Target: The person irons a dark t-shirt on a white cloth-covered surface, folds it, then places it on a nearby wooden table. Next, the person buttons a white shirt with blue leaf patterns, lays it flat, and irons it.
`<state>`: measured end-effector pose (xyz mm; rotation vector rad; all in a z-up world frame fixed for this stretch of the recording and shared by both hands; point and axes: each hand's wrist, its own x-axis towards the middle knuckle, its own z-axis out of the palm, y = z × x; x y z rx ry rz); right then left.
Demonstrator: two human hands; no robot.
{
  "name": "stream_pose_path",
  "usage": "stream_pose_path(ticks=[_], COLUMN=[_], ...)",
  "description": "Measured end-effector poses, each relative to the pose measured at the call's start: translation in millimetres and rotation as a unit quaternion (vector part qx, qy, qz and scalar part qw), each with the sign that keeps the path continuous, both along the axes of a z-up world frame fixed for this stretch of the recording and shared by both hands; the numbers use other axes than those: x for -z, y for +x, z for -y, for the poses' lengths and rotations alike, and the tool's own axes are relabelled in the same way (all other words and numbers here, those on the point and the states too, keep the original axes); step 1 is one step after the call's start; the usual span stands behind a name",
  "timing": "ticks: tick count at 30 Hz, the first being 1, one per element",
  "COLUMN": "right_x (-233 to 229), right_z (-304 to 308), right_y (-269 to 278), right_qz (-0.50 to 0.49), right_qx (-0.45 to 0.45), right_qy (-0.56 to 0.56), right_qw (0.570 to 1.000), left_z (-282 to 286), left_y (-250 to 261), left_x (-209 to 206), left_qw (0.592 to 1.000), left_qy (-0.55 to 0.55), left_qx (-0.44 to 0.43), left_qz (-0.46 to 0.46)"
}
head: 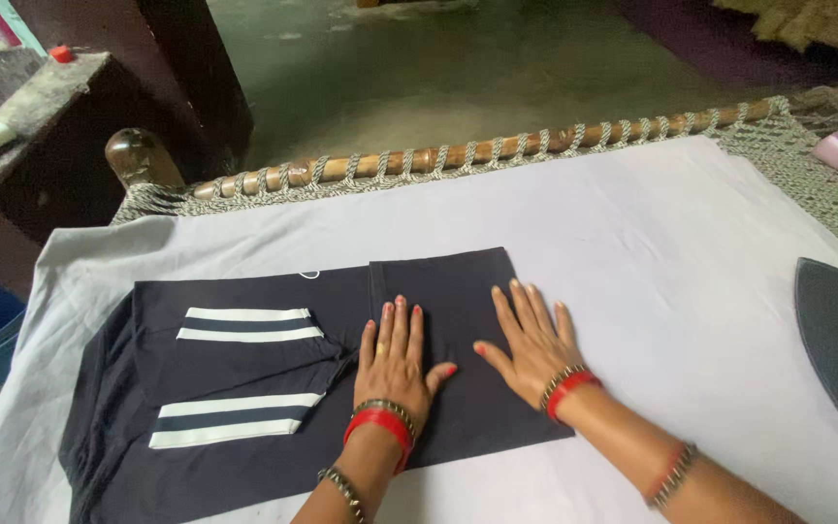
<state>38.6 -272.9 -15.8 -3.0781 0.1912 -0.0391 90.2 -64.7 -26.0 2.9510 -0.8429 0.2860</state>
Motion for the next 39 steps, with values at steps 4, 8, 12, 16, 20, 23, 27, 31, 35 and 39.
stream_pose_path(ticks=[4,8,12,16,20,23,27,31,35,39], right_x=[2.8,-9.2,-29.0,-46.4,-26.1,8.2,7.6,-33.9,-90.9,-114.6], right_z=[5.9,19.4,99.2,254.7,402.4,455.5,446.8,384.6,304.2,208.0], right_y=[-54.2,-95.3,-140.8,-204.3,-240.1,-239.2,-210.0,-171.3,-154.5,-130.6], right_qz=[-0.025,0.052,0.266,0.433,0.265,0.052,0.022,0.030,0.041,0.032], right_qx=[-0.004,-0.071,-0.070,0.058,0.372,0.495,0.498,0.455,0.403,0.322], right_qy=[0.006,0.004,0.090,0.063,0.060,0.186,0.231,0.242,0.238,0.212], right_qw=[1.000,0.996,0.957,0.897,0.888,0.847,0.836,0.856,0.883,0.922], left_z=[-19.2,-39.2,-71.5,-102.5,-117.4,-130.5,-131.9,-117.5,-109.9,-114.1], left_y=[-32.3,-52.1,-53.9,-51.4,-34.3,-41.6,-78.1,-97.3,-105.6,-109.1], left_x=[5.9,3.8,22.5,83.9,132.7,132.0,82.9,23.1,-6.5,-9.9], left_qw=[0.976,0.992,0.994,0.982,0.900,0.931,0.987,0.993,0.993,0.993], left_qy=[-0.119,0.031,-0.091,-0.078,-0.142,-0.153,-0.061,0.009,-0.013,-0.041], left_qx=[0.108,0.088,0.049,0.072,0.191,0.208,0.131,0.088,0.080,0.076], left_qz=[0.146,-0.090,0.019,0.158,0.365,0.259,0.062,-0.077,-0.086,-0.084])
